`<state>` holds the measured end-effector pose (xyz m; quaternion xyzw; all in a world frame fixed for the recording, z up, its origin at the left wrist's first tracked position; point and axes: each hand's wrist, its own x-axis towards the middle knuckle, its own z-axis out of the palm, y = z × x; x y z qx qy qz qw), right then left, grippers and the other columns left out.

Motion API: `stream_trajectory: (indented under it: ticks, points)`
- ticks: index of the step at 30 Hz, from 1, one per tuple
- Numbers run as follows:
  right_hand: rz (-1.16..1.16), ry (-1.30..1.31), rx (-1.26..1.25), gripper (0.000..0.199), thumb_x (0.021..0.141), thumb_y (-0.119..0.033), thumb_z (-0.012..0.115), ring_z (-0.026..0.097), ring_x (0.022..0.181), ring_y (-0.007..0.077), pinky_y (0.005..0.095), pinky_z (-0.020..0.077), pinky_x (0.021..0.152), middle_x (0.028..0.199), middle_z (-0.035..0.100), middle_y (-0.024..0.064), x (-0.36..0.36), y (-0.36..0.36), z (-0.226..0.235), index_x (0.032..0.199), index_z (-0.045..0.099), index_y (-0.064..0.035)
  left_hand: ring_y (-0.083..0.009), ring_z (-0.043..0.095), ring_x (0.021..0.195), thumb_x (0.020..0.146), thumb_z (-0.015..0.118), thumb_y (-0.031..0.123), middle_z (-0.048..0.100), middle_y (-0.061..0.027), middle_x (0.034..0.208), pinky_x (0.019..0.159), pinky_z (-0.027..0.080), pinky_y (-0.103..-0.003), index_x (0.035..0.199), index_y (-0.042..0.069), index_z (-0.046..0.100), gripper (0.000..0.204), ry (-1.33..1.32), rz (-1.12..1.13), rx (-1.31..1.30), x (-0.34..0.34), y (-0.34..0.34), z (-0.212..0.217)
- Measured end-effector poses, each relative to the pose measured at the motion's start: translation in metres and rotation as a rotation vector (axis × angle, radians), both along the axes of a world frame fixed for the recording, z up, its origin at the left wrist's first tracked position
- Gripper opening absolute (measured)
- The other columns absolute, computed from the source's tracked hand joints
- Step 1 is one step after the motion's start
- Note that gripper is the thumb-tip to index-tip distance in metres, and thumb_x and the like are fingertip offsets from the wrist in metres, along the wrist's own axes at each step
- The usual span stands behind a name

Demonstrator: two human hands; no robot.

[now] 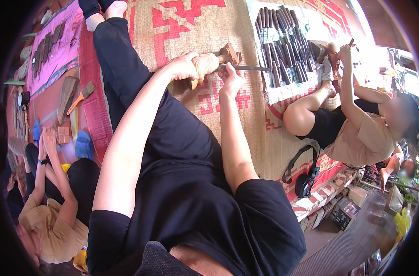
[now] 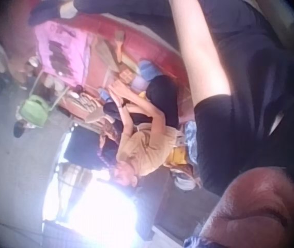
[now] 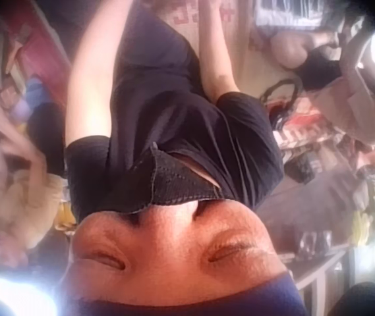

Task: The person sits on a mat and uses a knife to carve and shape a small wooden object held in the left hand. The person repeatedly scrapes the surface of the wood with the knife blade, rotating the object to work on different sides.

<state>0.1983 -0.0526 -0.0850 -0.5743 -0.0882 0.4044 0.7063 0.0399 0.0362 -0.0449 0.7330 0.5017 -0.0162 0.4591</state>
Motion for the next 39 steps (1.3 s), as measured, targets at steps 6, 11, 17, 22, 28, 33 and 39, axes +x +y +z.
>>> stream_trajectory:
  ticks: [6, 11, 17, 22, 28, 33, 39]
  points:
    - [0.154, -0.062, -0.023, 0.016, 0.078, -0.006, 0.068, 0.059, 0.077, 0.0098, 0.0219, 0.0505, 0.063, 0.087, 0.063, 0.0036, -0.012, -0.007, 0.005, 0.094, 0.063, -0.0026, -0.0282, 0.052, 0.111, 0.049, 0.075, 0.018, 0.051, -0.0154, 0.119, 0.091, 0.045, -0.036, 0.125, 0.01, 0.048, 0.08, 0.021, -0.002, -0.034, -0.001, 0.004, 0.001]
    - [0.002, 0.026, -0.018, 0.008, 0.083, -0.007, 0.062, 0.062, 0.06, 0.015, 0.0247, 0.0521, 0.053, 0.08, 0.065, 0.0093, 0.001, 0.003, -0.002, 0.088, 0.057, -0.0039, -0.0301, 0.05, 0.113, 0.05, 0.077, 0.02, 0.048, -0.0151, 0.123, 0.094, 0.043, -0.039, 0.129, 0.012, 0.044, 0.086, 0.028, -0.021, -0.001, -0.002, -0.002, 0.003]
    - [0.045, 0.138, -0.056, 0.01, 0.084, -0.007, 0.06, 0.065, 0.07, 0.018, 0.0296, 0.0555, 0.061, 0.084, 0.066, 0.0114, 0.008, -0.02, -0.017, 0.093, 0.056, -0.0034, -0.0458, 0.034, 0.124, 0.052, 0.085, 0.033, 0.033, -0.0182, 0.137, 0.1, 0.036, -0.054, 0.14, 0.025, 0.026, 0.107, 0.135, -0.152, 0.237, 0.0, -0.024, 0.022]
    - [0.1, 0.204, -0.082, 0.01, 0.082, -0.006, 0.062, 0.064, 0.07, 0.0185, 0.0294, 0.0536, 0.062, 0.086, 0.067, 0.0112, 0.006, -0.027, -0.018, 0.09, 0.057, -0.0036, -0.0477, 0.03, 0.126, 0.053, 0.086, 0.032, 0.03, -0.0199, 0.139, 0.1, 0.035, -0.057, 0.142, 0.031, 0.019, 0.112, 0.207, -0.225, 0.294, 0.006, -0.028, 0.013]
    - [0.14, 0.152, -0.069, 0.01, 0.081, -0.006, 0.065, 0.063, 0.068, 0.0168, 0.0268, 0.0528, 0.062, 0.087, 0.067, 0.0102, 0.006, -0.024, -0.018, 0.088, 0.059, -0.0033, -0.0443, 0.04, 0.121, 0.052, 0.084, 0.026, 0.035, -0.0203, 0.136, 0.097, 0.041, -0.051, 0.142, 0.027, 0.022, 0.109, 0.207, -0.18, 0.205, 0.01, -0.014, 0.023]
    - [0.189, 0.035, -0.008, 0.013, 0.083, -0.005, 0.061, 0.065, 0.073, 0.0161, 0.0286, 0.0548, 0.067, 0.09, 0.068, 0.012, 0.009, -0.014, -0.01, 0.095, 0.061, -0.0004, -0.0298, 0.044, 0.123, 0.052, 0.08, 0.02, 0.039, -0.0226, 0.133, 0.098, 0.043, -0.037, 0.142, 0.008, 0.026, 0.106, -0.067, -0.012, 0.08, -0.003, 0.016, 0.011]
    - [0.191, -0.042, 0.048, 0.012, 0.082, -0.005, 0.063, 0.064, 0.073, 0.0137, 0.0254, 0.0534, 0.066, 0.088, 0.068, 0.0087, 0.009, 0.01, 0.007, 0.093, 0.064, -0.0005, -0.0299, 0.048, 0.116, 0.065, 0.069, 0.017, 0.044, -0.0185, 0.128, 0.095, 0.045, -0.038, 0.137, 0.008, 0.034, 0.081, -0.295, 0.258, 0.108, -0.011, 0.035, -0.002]
